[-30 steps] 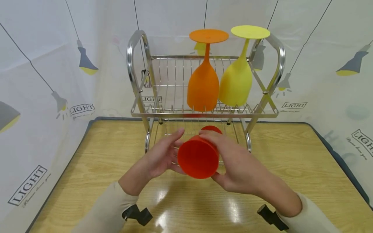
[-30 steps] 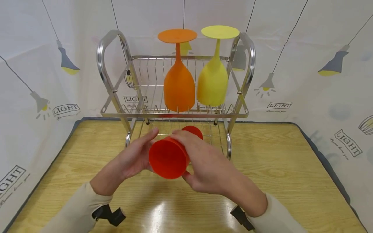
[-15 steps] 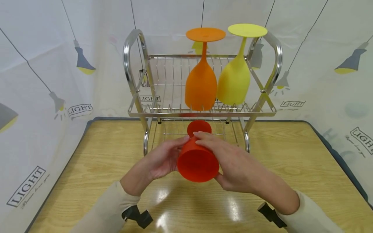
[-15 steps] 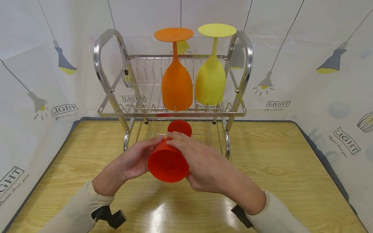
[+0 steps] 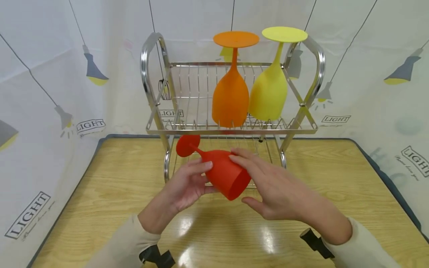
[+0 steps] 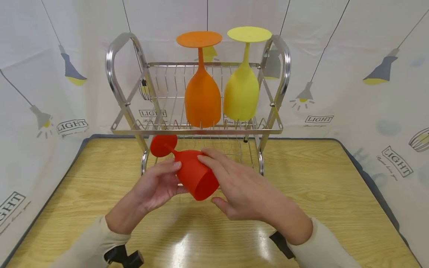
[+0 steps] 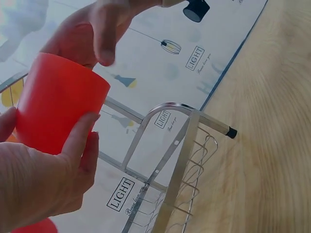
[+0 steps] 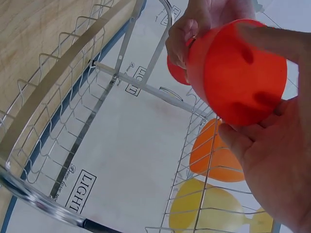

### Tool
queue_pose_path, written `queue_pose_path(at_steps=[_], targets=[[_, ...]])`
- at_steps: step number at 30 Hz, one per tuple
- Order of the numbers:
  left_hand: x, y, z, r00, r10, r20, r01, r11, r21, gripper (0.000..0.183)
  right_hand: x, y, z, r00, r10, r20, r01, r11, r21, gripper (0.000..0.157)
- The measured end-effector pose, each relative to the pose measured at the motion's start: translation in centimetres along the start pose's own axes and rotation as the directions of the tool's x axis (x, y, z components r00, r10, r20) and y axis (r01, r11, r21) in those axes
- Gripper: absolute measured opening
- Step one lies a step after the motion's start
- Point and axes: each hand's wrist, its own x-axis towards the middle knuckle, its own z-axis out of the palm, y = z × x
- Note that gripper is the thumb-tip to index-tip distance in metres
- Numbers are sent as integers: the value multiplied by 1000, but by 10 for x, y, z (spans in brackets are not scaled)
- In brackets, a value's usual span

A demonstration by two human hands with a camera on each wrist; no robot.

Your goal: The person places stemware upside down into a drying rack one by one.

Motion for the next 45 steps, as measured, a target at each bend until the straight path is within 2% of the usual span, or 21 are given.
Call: queue_pose_path(at_steps=[4, 8, 12, 14, 16, 19, 20, 23, 26, 28, 30, 31, 33, 34, 40, 45], targets=[[-4, -4, 1, 997, 70, -43, -70, 998, 10, 43, 2, -1, -1, 1000, -4, -18, 4, 1000, -10, 88], [-7, -7, 2, 981, 156, -112, -148, 986, 82, 48, 5, -2, 2, 1000, -4, -25, 2, 998, -59, 88], [-10, -12, 4, 947, 273, -169, -237, 949, 209, 59, 6, -2, 5, 1000, 2, -12, -3, 992, -128, 90], [-12, -14, 6, 924, 337, -182, -268, 909, 319, 65, 7, -3, 6, 1000, 8, -8, -9, 988, -154, 89], [-14, -17, 7, 897, 403, -183, -294, 853, 432, 68, 8, -3, 7, 1000, 17, -6, -17, 986, -169, 89], [-14, -20, 7, 838, 532, -118, -384, 730, 565, 72, 9, -2, 11, 999, 32, -13, -34, 983, -179, 88], [-13, -22, 7, 808, 583, -86, -436, 689, 580, 73, 9, -2, 12, 999, 38, -16, -40, 983, -181, 88], [-11, -25, 7, 696, 718, 14, -575, 546, 610, 79, 10, -1, 17, 998, 44, -38, -51, 982, -182, 88], [-9, -25, 8, 596, 797, 96, -628, 389, 674, 85, 10, 1, 21, 996, 39, -77, -52, 984, -170, 86], [-10, -23, 9, 572, 808, 143, -623, 314, 717, 88, 10, 1, 22, 994, 39, -103, -54, 987, -152, 86], [-11, -21, 10, 567, 803, 182, -608, 259, 751, 86, 10, 1, 24, 991, 46, -125, -62, 990, -127, 86], [-11, -19, 10, 568, 799, 199, -605, 241, 759, 84, 10, 1, 25, 989, 53, -136, -69, 991, -112, 86], [-10, -16, 11, 569, 788, 234, -621, 225, 751, 83, 11, 1, 26, 986, 66, -156, -78, 994, -76, 86], [-10, -14, 11, 563, 787, 253, -625, 204, 754, 81, 11, 0, 27, 984, 71, -166, -81, 995, -57, 86], [-7, -7, 15, 496, 792, 357, -645, 60, 762, 66, 16, -1, 27, 977, 108, -182, -93, 992, 88, 89], [-7, -4, 19, 448, 790, 419, -680, -4, 733, 62, 17, -2, 25, 976, 137, -169, -111, 981, 157, 92]])
